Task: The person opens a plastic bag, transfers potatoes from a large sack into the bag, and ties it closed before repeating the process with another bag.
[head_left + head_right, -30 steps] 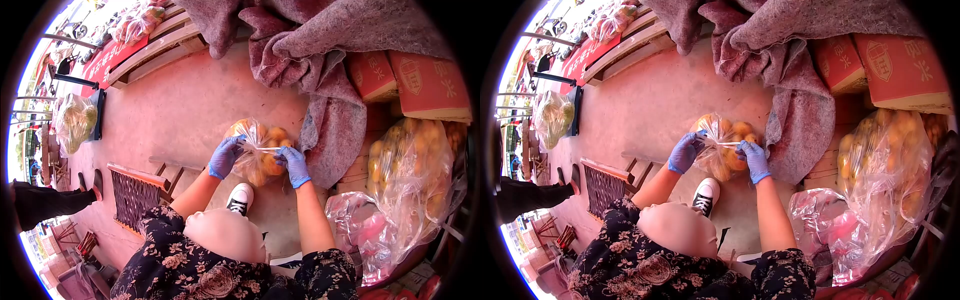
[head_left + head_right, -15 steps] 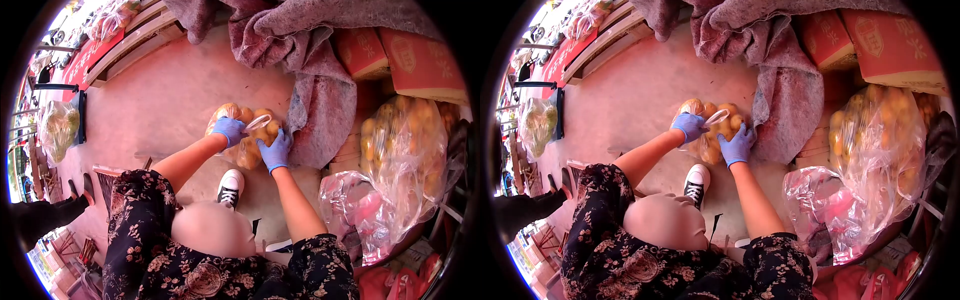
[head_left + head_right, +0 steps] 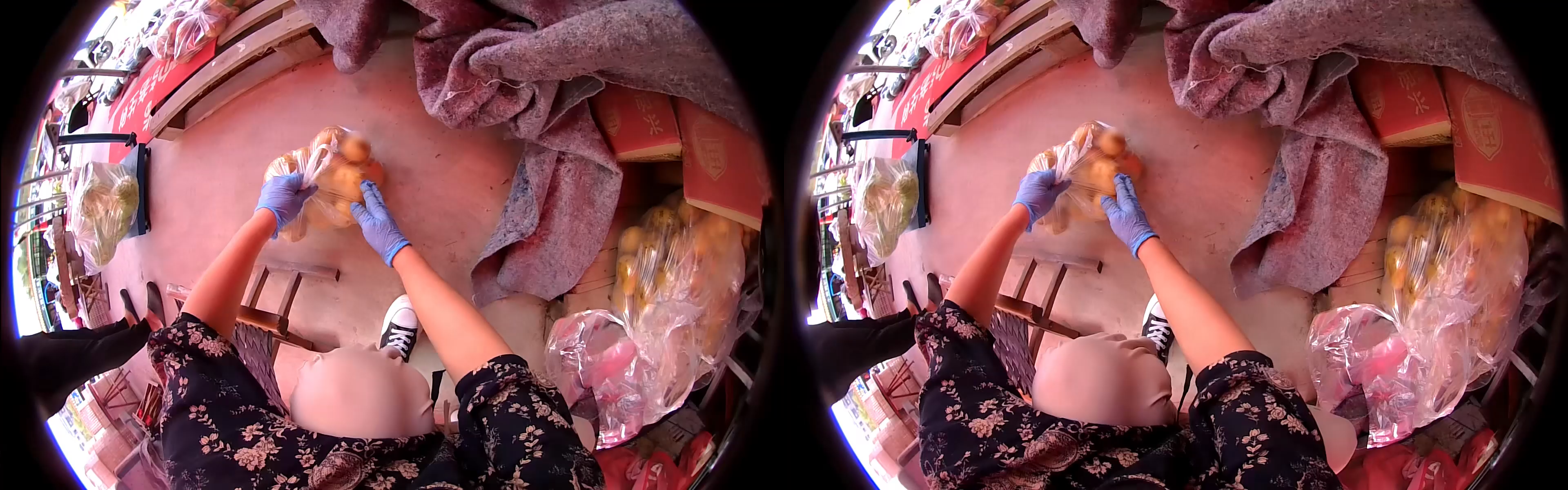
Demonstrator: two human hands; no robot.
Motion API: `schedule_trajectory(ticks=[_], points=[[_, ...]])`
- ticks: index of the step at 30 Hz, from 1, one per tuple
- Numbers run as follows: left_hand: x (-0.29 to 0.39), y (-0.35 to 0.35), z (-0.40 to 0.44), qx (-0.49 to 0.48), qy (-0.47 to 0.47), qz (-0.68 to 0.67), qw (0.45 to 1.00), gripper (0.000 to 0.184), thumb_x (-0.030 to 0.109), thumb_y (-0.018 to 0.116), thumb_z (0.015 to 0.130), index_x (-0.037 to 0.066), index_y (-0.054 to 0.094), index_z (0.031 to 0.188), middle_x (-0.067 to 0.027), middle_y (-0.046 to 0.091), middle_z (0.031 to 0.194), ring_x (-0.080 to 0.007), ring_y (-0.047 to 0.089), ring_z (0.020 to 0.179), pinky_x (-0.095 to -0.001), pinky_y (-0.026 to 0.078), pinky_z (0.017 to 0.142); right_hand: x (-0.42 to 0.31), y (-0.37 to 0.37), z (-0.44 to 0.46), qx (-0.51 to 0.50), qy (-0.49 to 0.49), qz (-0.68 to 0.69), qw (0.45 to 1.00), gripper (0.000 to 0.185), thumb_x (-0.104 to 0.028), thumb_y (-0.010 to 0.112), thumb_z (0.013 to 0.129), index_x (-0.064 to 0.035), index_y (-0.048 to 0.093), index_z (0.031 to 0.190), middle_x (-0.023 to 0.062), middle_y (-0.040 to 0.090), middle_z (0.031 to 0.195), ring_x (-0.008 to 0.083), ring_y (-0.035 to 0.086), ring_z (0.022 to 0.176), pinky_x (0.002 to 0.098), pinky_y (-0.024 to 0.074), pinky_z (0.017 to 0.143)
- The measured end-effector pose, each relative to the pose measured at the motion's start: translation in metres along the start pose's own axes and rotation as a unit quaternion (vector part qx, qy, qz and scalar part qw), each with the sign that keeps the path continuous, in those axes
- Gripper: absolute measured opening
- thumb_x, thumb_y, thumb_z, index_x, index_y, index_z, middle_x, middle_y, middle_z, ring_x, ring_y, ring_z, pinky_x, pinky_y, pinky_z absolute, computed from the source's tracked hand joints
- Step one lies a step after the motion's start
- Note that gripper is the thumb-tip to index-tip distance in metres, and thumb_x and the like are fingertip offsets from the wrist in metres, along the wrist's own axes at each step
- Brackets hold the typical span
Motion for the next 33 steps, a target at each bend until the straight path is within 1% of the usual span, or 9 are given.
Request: schedule_trajectory(ticks=[4,11,13,17,20,21,26,28,33], points=[[-0.075,-0.002,0.009,-0.029,-0.105,-0.004,0.994,0.028,0.037,0.059,0.081,0.01,0.064,0.085,-0.0149,0.062,0.08,-0.0346,0.059,0.075,-0.0388,0.047,0.068,-0.021,0.03,-0.008,-0.075,0.166,0.461,0.868,0.053,-0.033,0.036,0.095,-0.0087,0.023,0.14,0.0068,0.025,0.144,0.0226,0.025,0.133,0.0381,0.0222,0.106],[-0.051,0.011,0.008,-0.106,-0.125,0.147,0.975,0.038,0.038,0.055,0.081,0.006,0.058,0.101,-0.0198,0.06,0.101,-0.0372,0.056,0.095,-0.0435,0.045,0.081,-0.021,0.002,-0.029,-0.081,0.165,0.504,0.844,0.053,-0.035,0.038,0.095,-0.0086,0.026,0.139,0.0064,0.032,0.141,0.022,0.031,0.129,0.0376,0.0264,0.104],[-0.028,0.015,0.008,-0.123,-0.105,0.19,0.968,0.041,0.037,0.055,0.081,0.003,0.056,0.105,-0.0202,0.06,0.102,-0.0363,0.056,0.097,-0.0433,0.045,0.082,-0.025,-0.018,-0.035,-0.046,0.163,0.477,0.863,0.051,-0.034,0.041,0.094,-0.0073,0.031,0.137,0.0053,0.037,0.138,0.0219,0.036,0.126,0.037,0.0309,0.101],[0.055,0.046,0.007,-0.025,0.14,0.117,0.983,0.043,0.038,0.057,0.081,0.004,0.057,0.108,-0.0203,0.061,0.1,-0.0337,0.058,0.097,-0.0406,0.046,0.081,-0.027,-0.055,-0.049,-0.021,0.138,0.398,0.907,0.038,-0.029,0.042,0.093,-0.011,0.045,0.127,0.0056,0.053,0.118,0.0166,0.051,0.105,0.0324,0.0419,0.087],[0.199,0.063,-0.03,-0.212,0.2,-0.092,0.952,0.028,0.025,0.058,0.083,0.003,0.058,0.1,-0.0174,0.063,0.09,-0.03,0.062,0.082,-0.0363,0.046,0.071,-0.05,-0.118,-0.086,-0.025,0.056,0.277,0.959,0.024,-0.027,0.043,0.092,-0.0074,0.056,0.09,0.0006,0.058,0.077,0.0098,0.055,0.069,0.0257,0.0467,0.059],[0.236,0.068,-0.041,-0.243,0.243,0.031,0.938,0.023,0.022,0.057,0.083,0.003,0.059,0.097,-0.0176,0.063,0.087,-0.0313,0.061,0.08,-0.0375,0.046,0.069,-0.055,-0.143,-0.105,-0.034,0.08,0.225,0.971,0.024,-0.028,0.043,0.092,-0.0072,0.056,0.091,0.0013,0.058,0.077,0.0101,0.055,0.069,0.026,0.0468,0.059],[0.435,0.058,-0.138,-0.317,0.46,0.0,0.83,0.026,0.024,0.056,0.083,0.004,0.06,0.099,-0.0188,0.062,0.088,-0.0343,0.06,0.081,-0.0378,0.046,0.071,-0.084,-0.286,-0.26,-0.019,0.161,0.043,0.986,0.028,-0.029,0.046,0.09,-0.005,0.059,0.091,0.0043,0.06,0.078,0.0131,0.057,0.071,0.0286,0.0481,0.062],[0.479,0.074,-0.163,-0.377,0.459,-0.034,0.804,0.028,0.025,0.056,0.084,0.005,0.06,0.102,-0.0189,0.062,0.09,-0.0345,0.06,0.084,-0.0382,0.046,0.073,-0.081,-0.339,-0.332,0.019,0.174,-0.085,0.981,0.031,-0.031,0.048,0.088,-0.0034,0.06,0.09,0.0076,0.062,0.081,0.0171,0.059,0.073,0.0309,0.0483,0.068],[0.578,0.125,-0.225,-0.377,0.592,0.127,0.701,0.034,0.033,0.051,0.084,0.007,0.058,0.105,-0.018,0.061,0.098,-0.0328,0.057,0.094,-0.0414,0.043,0.084,-0.059,-0.415,-0.49,0.193,0.203,-0.353,0.893,0.041,-0.038,0.055,0.076,-0.0037,0.06,0.098,0.0182,0.062,0.087,0.0325,0.059,0.085,0.0391,0.0456,0.077]])
Point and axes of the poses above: each hand's wrist, its own z-axis towards the middle knuckle, its own y-axis out of the palm, x = y × z, the point moved 7 cm from there along z, towards the middle knuckle
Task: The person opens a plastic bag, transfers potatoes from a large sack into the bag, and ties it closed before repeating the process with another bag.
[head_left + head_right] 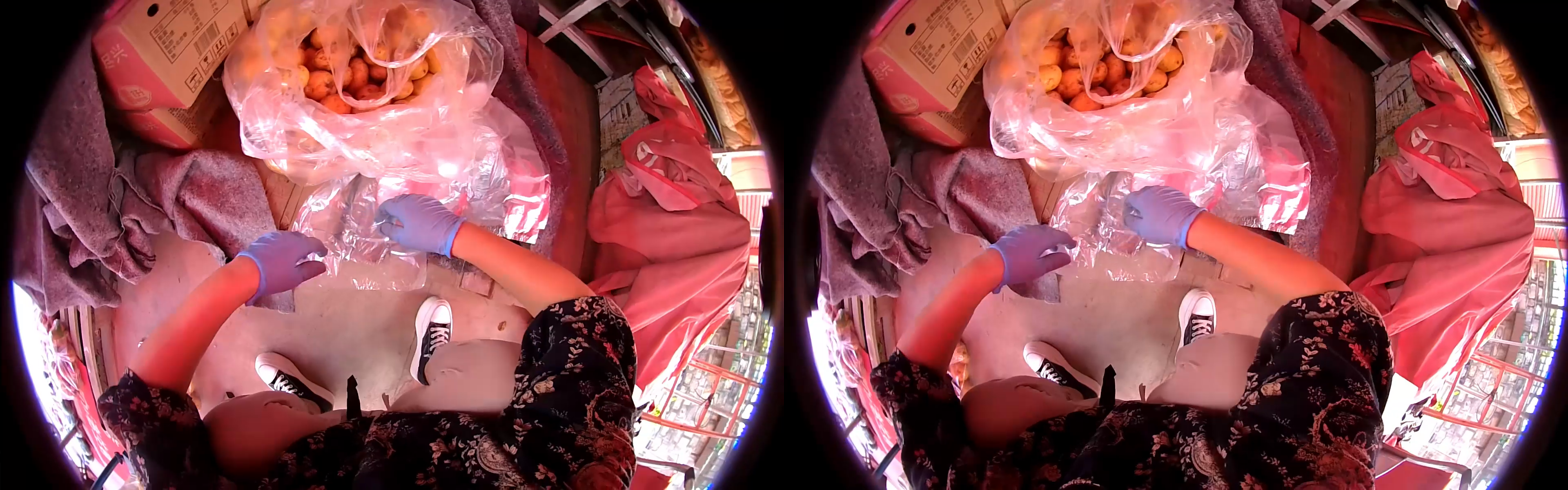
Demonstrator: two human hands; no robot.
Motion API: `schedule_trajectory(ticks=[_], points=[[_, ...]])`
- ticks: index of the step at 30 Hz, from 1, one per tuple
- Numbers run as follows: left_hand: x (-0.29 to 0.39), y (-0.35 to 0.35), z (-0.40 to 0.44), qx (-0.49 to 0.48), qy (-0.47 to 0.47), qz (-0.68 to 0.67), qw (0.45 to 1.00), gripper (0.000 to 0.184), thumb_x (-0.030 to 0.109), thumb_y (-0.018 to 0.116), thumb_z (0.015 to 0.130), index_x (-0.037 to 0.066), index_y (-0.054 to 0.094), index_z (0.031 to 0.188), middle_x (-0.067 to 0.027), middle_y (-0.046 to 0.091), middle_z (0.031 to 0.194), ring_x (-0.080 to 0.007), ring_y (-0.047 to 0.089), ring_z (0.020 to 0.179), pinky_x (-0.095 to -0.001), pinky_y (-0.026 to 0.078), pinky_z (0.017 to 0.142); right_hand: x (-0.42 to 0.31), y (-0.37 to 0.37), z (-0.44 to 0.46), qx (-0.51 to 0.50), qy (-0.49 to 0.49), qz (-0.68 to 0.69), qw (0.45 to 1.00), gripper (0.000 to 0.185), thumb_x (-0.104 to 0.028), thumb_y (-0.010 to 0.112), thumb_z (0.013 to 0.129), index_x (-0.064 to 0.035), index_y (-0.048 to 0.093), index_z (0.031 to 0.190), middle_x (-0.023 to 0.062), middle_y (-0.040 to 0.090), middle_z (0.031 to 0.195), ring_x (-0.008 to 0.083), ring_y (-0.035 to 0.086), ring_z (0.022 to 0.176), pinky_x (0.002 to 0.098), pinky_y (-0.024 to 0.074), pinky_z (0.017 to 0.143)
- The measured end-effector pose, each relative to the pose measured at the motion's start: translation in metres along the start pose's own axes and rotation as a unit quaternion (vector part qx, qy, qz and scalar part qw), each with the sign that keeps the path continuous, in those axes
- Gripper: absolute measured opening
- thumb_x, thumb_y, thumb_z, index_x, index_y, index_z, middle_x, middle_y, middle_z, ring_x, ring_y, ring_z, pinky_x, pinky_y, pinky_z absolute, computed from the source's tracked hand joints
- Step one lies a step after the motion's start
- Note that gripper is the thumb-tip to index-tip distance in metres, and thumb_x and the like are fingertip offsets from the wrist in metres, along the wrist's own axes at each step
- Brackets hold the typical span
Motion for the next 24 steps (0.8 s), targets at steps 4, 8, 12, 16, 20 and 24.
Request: schedule_trajectory(ticks=[4,8,12,16,20,24], points=[[0.015,0.014,0.079,-0.086,-0.01,0.133,0.987,0.041,0.034,0.053,0.083,0.006,0.053,0.113,-0.0189,0.057,0.108,-0.0337,0.054,0.102,-0.0407,0.04,0.091,0.036,-0.012,-0.029,0.181,-0.031,-0.099,0.978,0.052,-0.041,0.065,0.072,-0.0042,0.056,0.107,0.0161,0.06,0.094,0.0327,0.056,0.095,0.0422,0.0424,0.084],[0.013,0.005,0.117,0.025,-0.073,0.188,0.979,0.066,0.044,0.061,0.075,0.003,0.042,0.124,-0.0234,0.043,0.125,-0.0375,0.044,0.114,-0.0395,0.036,0.097,0.06,0.054,-0.014,0.251,-0.085,-0.225,0.938,0.046,-0.038,0.067,0.07,-0.0017,0.058,0.097,0.0108,0.061,0.09,0.0329,0.055,0.089,0.0462,0.0421,0.081],[-0.012,0.033,0.132,0.169,-0.107,0.075,0.977,0.103,0.054,0.069,0.061,0.002,0.021,0.136,-0.027,0.028,0.136,-0.0408,0.03,0.126,-0.0433,0.031,0.102,0.064,0.08,-0.01,0.106,-0.064,-0.156,0.98,0.034,-0.029,0.065,0.074,-0.0028,0.06,0.094,0.0087,0.061,0.084,0.0263,0.059,0.083,0.0391,0.046,0.074],[0.024,0.066,0.125,0.068,-0.004,0.124,0.99,0.099,0.051,0.071,0.061,0.005,0.026,0.135,-0.0227,0.029,0.137,-0.039,0.029,0.126,-0.0421,0.031,0.102,0.053,0.065,-0.035,0.119,0.004,0.303,0.945,0.023,-0.023,0.063,0.079,-0.004,0.061,0.092,0.0093,0.062,0.08,0.0198,0.06,0.071,0.0318,0.0479,0.066],[0.03,0.073,0.12,-0.066,-0.119,0.069,0.988,0.058,0.038,0.069,0.069,0.007,0.054,0.116,-0.0149,0.058,0.112,-0.0297,0.054,0.106,-0.0371,0.044,0.088,0.047,0.037,-0.04,0.163,-0.117,0.416,0.887,0.016,-0.018,0.059,0.085,-0.0036,0.062,0.091,0.0061,0.062,0.076,0.0123,0.057,0.07,0.0299,0.0476,0.068],[0.009,0.069,0.111,0.062,0.038,-0.305,0.95,0.022,0.017,0.058,0.082,0.006,0.063,0.101,-0.008,0.065,0.097,-0.0191,0.061,0.09,-0.0328,0.047,0.08,0.099,0.012,-0.038,0.211,-0.04,0.57,0.793,0.03,-0.016,0.046,0.088,-0.0015,0.054,0.113,0.0049,0.057,0.107,0.0147,0.051,0.101,0.0291,0.0386,0.092]])
Point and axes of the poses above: each hand's wrist, its own z-axis towards the middle knuckle, its own y-axis out of the palm, x = y × z, the point moved 7 cm from there along z, towards the middle knuckle
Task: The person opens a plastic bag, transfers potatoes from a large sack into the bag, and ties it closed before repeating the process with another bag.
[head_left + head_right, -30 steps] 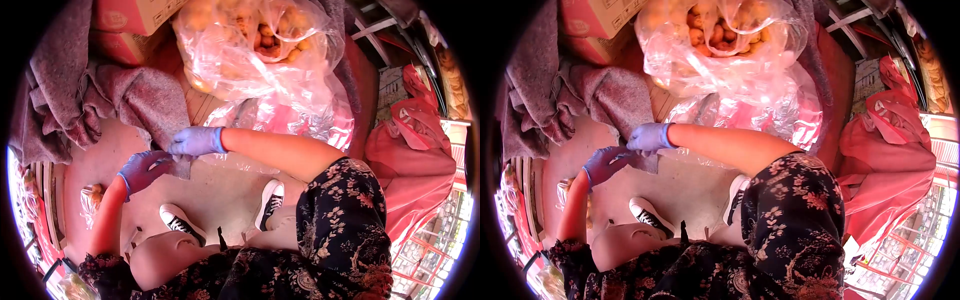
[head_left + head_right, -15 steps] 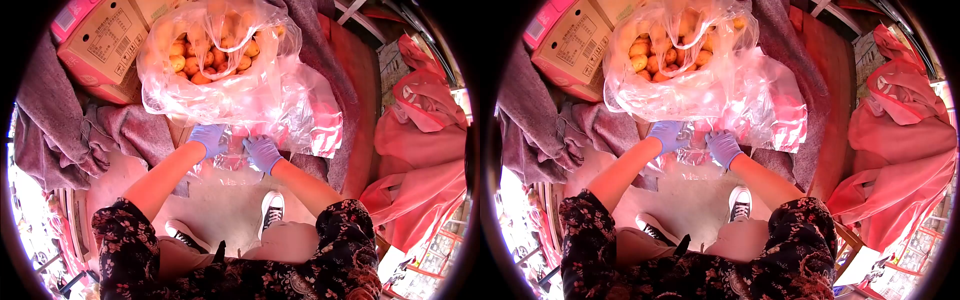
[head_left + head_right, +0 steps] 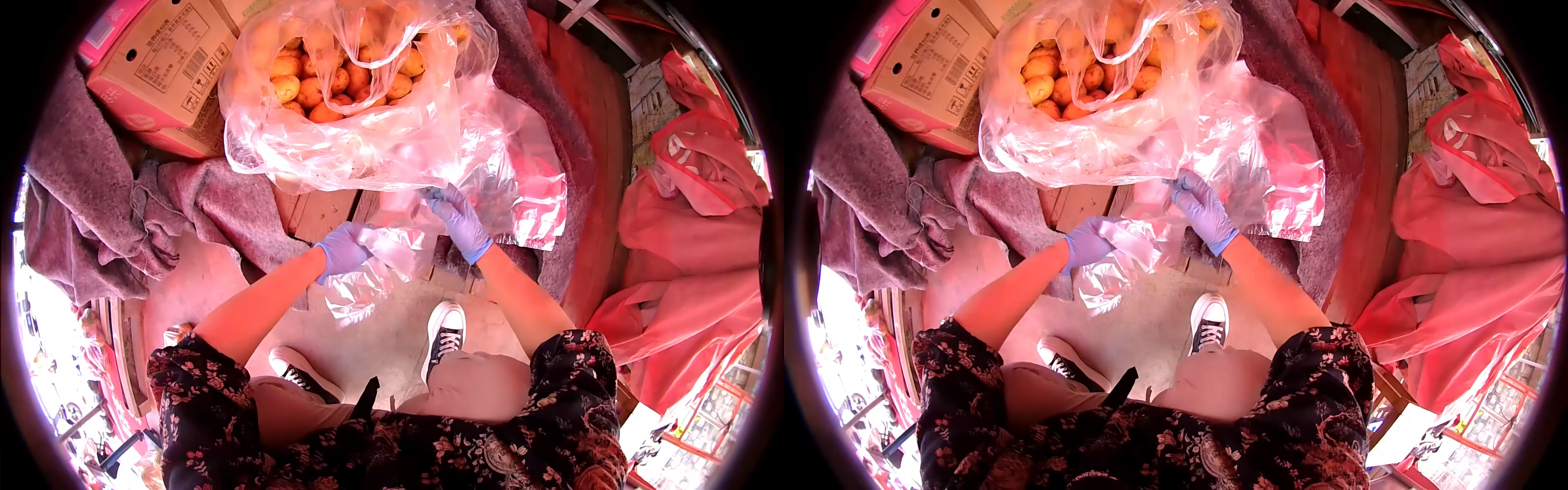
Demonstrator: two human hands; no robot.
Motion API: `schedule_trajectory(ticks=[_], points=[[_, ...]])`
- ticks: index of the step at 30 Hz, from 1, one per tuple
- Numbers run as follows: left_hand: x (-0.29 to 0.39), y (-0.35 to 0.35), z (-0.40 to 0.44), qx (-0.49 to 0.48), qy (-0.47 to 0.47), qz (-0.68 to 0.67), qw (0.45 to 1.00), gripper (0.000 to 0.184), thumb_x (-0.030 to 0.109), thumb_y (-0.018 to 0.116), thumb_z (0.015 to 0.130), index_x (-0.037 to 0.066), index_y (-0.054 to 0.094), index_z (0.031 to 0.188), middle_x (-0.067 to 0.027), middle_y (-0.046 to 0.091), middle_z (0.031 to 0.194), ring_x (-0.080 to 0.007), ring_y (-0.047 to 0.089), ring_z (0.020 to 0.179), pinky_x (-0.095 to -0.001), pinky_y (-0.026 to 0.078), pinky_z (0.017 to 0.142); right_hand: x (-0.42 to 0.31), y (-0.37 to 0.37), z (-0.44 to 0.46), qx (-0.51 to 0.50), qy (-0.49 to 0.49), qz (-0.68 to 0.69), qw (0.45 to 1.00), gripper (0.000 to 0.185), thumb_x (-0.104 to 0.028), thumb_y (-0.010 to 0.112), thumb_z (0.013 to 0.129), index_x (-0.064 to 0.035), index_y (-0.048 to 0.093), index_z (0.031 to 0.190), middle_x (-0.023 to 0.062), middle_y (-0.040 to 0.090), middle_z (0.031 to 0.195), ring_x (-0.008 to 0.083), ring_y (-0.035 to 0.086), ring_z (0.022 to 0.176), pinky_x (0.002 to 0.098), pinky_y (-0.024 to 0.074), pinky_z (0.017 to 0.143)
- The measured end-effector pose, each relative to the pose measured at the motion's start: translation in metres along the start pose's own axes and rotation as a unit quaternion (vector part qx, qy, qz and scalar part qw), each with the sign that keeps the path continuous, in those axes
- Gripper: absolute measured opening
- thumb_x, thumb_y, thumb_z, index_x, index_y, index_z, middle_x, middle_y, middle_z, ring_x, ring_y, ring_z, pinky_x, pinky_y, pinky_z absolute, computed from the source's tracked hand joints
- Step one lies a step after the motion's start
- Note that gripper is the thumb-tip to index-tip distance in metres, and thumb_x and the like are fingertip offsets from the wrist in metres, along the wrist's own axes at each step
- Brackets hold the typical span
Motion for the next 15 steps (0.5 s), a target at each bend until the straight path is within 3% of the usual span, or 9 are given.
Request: schedule_trajectory(ticks=[1,2,4,5,7,9,11,13,15], points=[[0.018,-0.009,-0.007,-0.036,-0.034,-0.018,0.999,0.02,0.012,0.057,0.083,0.006,0.062,0.102,-0.0055,0.065,0.1,-0.0136,0.059,0.09,-0.0294,0.047,0.08,0.002,-0.009,0.003,-0.025,0.001,0.027,0.999,0.038,-0.023,0.049,0.087,0.0003,0.049,0.117,0.0075,0.055,0.113,0.0154,0.049,0.107,0.0291,0.0348,0.096],[0.032,-0.021,-0.009,-0.06,0.078,0.049,0.994,0.024,0.011,0.059,0.082,0.004,0.061,0.106,-0.0066,0.063,0.104,-0.0138,0.058,0.093,-0.0287,0.047,0.081,0.006,-0.013,0.005,-0.052,0.001,0.053,0.997,0.048,-0.029,0.052,0.086,0.0021,0.045,0.122,0.0101,0.052,0.119,0.0161,0.046,0.113,0.029,0.031,0.099],[0.008,-0.036,-0.029,-0.034,-0.097,-0.354,0.929,0.033,0.006,0.06,0.08,0.002,0.056,0.113,-0.0091,0.061,0.108,-0.0176,0.059,0.095,-0.0295,0.047,0.083,-0.003,0.008,-0.003,-0.128,0.056,0.206,0.968,0.059,-0.037,0.056,0.083,0.0034,0.042,0.124,0.0108,0.049,0.124,0.0171,0.043,0.116,0.0293,0.0281,0.101],[0.011,-0.042,-0.033,-0.025,-0.084,-0.397,0.913,0.035,0.005,0.06,0.08,0.001,0.055,0.114,-0.0099,0.061,0.108,-0.0186,0.059,0.095,-0.0301,0.047,0.083,-0.013,0.022,-0.007,-0.167,0.084,0.278,0.942,0.064,-0.04,0.059,0.082,0.0041,0.041,0.125,0.0111,0.047,0.126,0.0176,0.042,0.118,0.0295,0.0267,0.102],[0.023,-0.056,-0.045,0.0,-0.071,-0.471,0.879,0.037,0.004,0.061,0.079,-0.001,0.053,0.115,-0.0111,0.061,0.108,-0.0201,0.06,0.095,-0.0311,0.048,0.084,-0.033,0.037,-0.013,-0.161,0.07,0.098,0.98,0.073,-0.045,0.062,0.078,0.0035,0.039,0.128,0.0113,0.044,0.13,0.0183,0.04,0.12,0.0294,0.0259,0.103],[0.025,-0.068,-0.064,0.032,-0.084,-0.523,0.848,0.038,0.005,0.061,0.079,-0.002,0.052,0.115,-0.0117,0.06,0.107,-0.0207,0.06,0.095,-0.0315,0.048,0.085,-0.07,0.078,-0.017,-0.272,0.033,0.079,0.959,0.068,-0.044,0.063,0.079,0.0033,0.045,0.124,0.0103,0.054,0.12,0.0157,0.049,0.111,0.0277,0.0359,0.095],[0.035,-0.078,-0.087,0.033,-0.134,-0.522,0.841,0.037,0.009,0.063,0.08,-0.002,0.052,0.114,-0.0118,0.06,0.106,-0.0207,0.059,0.097,-0.0322,0.047,0.087,-0.066,0.091,-0.009,-0.226,0.157,-0.076,0.958,0.045,-0.033,0.062,0.083,0.0019,0.054,0.111,0.0081,0.06,0.101,0.0131,0.055,0.091,0.0254,0.0428,0.08],[0.035,-0.085,-0.08,-0.219,0.139,-0.484,0.836,0.038,0.011,0.062,0.081,-0.002,0.052,0.116,-0.0119,0.059,0.109,-0.0204,0.058,0.099,-0.0324,0.046,0.088,-0.052,0.099,0.001,-0.165,0.155,-0.066,0.972,0.031,-0.029,0.061,0.085,0.0007,0.063,0.094,0.0042,0.064,0.077,0.0104,0.059,0.068,0.0231,0.0476,0.063],[0.018,-0.108,-0.105,-0.215,0.075,-0.491,0.841,0.035,0.017,0.059,0.084,-0.001,0.052,0.114,-0.0119,0.058,0.11,-0.0214,0.057,0.1,-0.0336,0.046,0.088,-0.063,0.118,0.006,-0.182,0.193,-0.018,0.964,0.033,-0.031,0.056,0.087,0.0002,0.064,0.094,0.0054,0.065,0.08,0.0121,0.061,0.073,0.0259,0.048,0.066]])
Point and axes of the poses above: each hand's wrist, its own z-axis towards the middle knuckle, its own y-axis out of the palm, x = y × z, the point moved 7 cm from there along z, towards the middle knuckle
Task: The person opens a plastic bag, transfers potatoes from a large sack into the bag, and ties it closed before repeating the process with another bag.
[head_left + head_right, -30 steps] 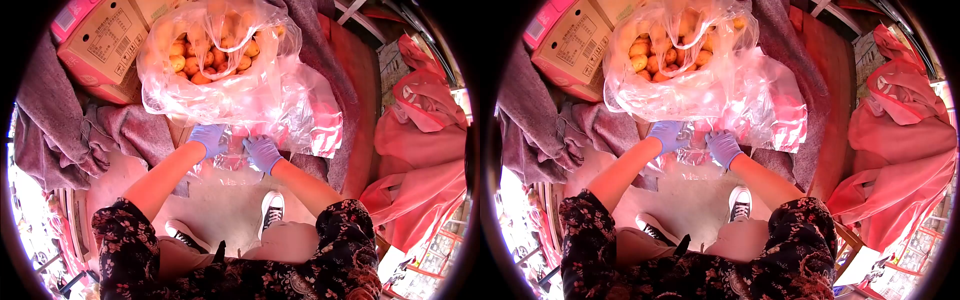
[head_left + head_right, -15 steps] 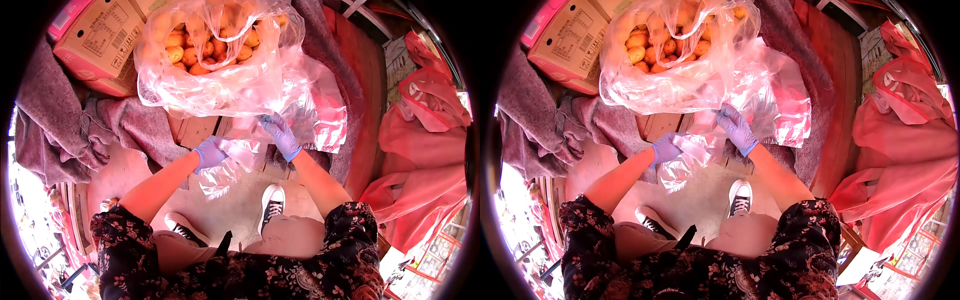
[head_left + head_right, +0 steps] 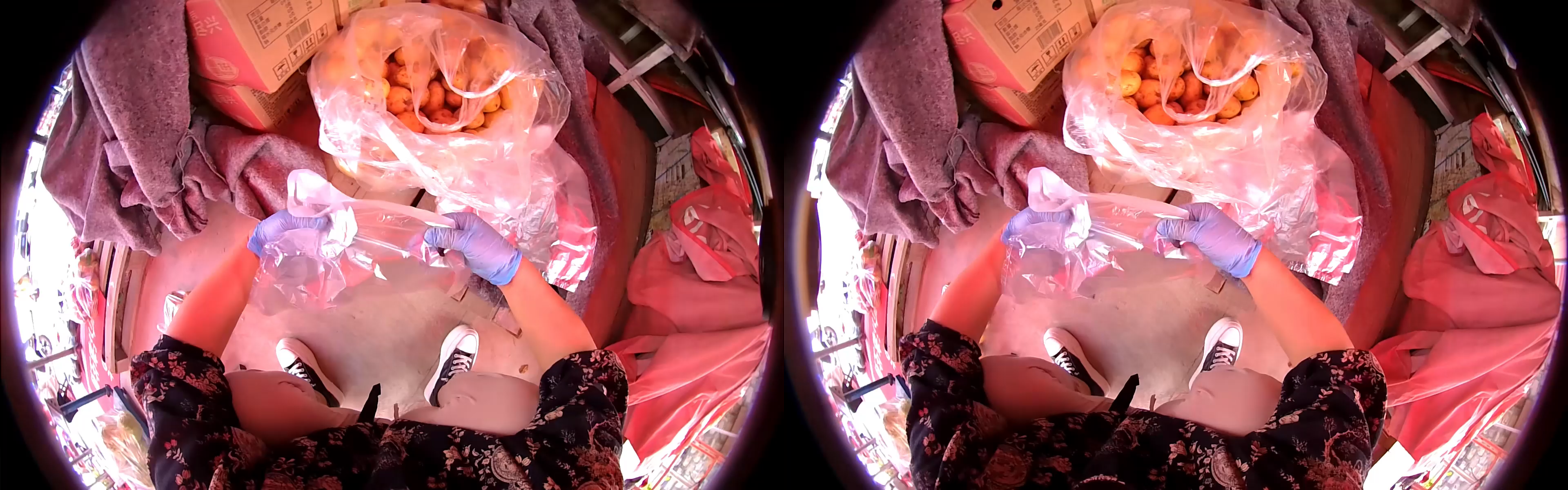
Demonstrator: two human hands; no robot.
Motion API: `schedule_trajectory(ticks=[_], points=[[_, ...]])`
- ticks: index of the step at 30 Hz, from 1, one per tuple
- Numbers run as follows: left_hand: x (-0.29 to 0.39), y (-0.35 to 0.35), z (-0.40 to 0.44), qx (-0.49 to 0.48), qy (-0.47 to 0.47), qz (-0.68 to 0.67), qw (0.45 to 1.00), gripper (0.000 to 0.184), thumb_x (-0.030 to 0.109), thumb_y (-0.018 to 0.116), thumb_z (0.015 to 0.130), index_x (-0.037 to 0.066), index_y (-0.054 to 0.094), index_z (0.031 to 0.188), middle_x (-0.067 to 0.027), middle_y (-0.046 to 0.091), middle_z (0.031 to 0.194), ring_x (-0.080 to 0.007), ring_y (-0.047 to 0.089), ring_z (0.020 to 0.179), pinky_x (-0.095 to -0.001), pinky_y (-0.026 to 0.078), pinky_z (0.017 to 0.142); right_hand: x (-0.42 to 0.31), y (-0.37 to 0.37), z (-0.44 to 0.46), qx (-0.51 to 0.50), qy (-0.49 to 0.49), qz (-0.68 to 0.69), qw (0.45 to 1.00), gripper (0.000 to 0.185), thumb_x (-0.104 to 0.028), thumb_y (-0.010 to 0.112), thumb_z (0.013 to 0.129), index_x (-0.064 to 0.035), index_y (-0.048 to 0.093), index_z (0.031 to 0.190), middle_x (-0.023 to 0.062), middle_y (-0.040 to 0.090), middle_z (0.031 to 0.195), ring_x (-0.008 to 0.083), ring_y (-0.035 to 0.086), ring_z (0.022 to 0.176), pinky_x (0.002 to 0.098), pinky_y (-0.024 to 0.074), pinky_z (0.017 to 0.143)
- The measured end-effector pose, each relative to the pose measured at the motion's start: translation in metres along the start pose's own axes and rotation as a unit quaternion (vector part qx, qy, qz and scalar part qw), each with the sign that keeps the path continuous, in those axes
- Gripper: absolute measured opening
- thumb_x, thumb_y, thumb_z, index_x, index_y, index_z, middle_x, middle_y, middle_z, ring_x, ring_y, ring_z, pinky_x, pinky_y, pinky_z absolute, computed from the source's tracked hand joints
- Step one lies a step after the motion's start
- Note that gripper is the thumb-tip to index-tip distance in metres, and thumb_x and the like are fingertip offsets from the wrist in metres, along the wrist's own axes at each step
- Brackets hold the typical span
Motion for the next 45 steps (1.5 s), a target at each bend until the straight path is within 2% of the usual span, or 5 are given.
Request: schedule_trajectory(ticks=[10,20,23,35,45], points=[[-0.009,-0.043,-0.142,0.289,0.133,-0.001,0.948,0.024,0.009,0.051,0.084,-0.008,0.056,0.102,-0.0213,0.061,0.099,-0.0323,0.061,0.089,-0.0401,0.05,0.083,-0.058,0.08,0.059,-0.281,-0.112,0.26,0.917,0.077,-0.06,0.044,0.083,-0.0085,0.027,0.138,0.0147,0.037,0.136,0.0281,0.041,0.122,0.0403,0.0358,0.098],[-0.013,-0.062,-0.134,0.474,-0.053,0.066,0.876,0.022,0.018,0.062,0.08,0.001,0.06,0.094,-0.01,0.062,0.085,-0.02,0.06,0.08,-0.0292,0.048,0.073,0.004,0.085,0.09,-0.021,-0.039,-0.101,0.994,0.024,-0.021,0.062,0.085,0.0012,0.064,0.093,0.0022,0.062,0.072,0.0088,0.058,0.065,0.0233,0.0491,0.063],[0.062,-0.02,-0.135,0.531,-0.202,0.663,0.487,0.031,0.031,0.063,0.081,0.001,0.059,0.089,-0.0132,0.063,0.078,-0.0241,0.062,0.075,-0.0357,0.048,0.066,0.007,0.063,0.081,0.05,-0.018,-0.107,0.993,0.022,-0.021,0.067,0.081,0.0001,0.062,0.083,0.003,0.06,0.068,0.0083,0.056,0.059,0.0222,0.0473,0.055],[0.024,0.038,-0.023,0.428,0.013,0.448,0.785,0.03,0.029,0.061,0.083,-0.002,0.057,0.084,-0.0177,0.061,0.075,-0.0301,0.061,0.068,-0.0351,0.048,0.065,0.018,0.041,0.061,0.048,-0.021,0.071,0.996,0.028,-0.032,0.056,0.088,-0.0037,0.058,0.09,0.0058,0.061,0.078,0.0123,0.06,0.068,0.0252,0.0507,0.056],[-0.032,-0.06,-0.085,0.416,-0.373,0.69,0.461,0.03,0.03,0.058,0.076,0.005,0.059,0.092,-0.0183,0.063,0.091,-0.0368,0.06,0.085,-0.043,0.047,0.077,0.058,-0.119,0.01,-0.009,-0.096,0.485,0.869,0.017,-0.024,0.043,0.09,-0.012,0.052,0.082,-0.0006,0.044,0.058,0.0138,0.044,0.051,0.0318,0.0465,0.049]])
Point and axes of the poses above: each hand's wrist, its own z-axis towards the middle knuckle, its own y-axis out of the palm, x = y × z, the point moved 7 cm from there along z, towards the middle knuckle
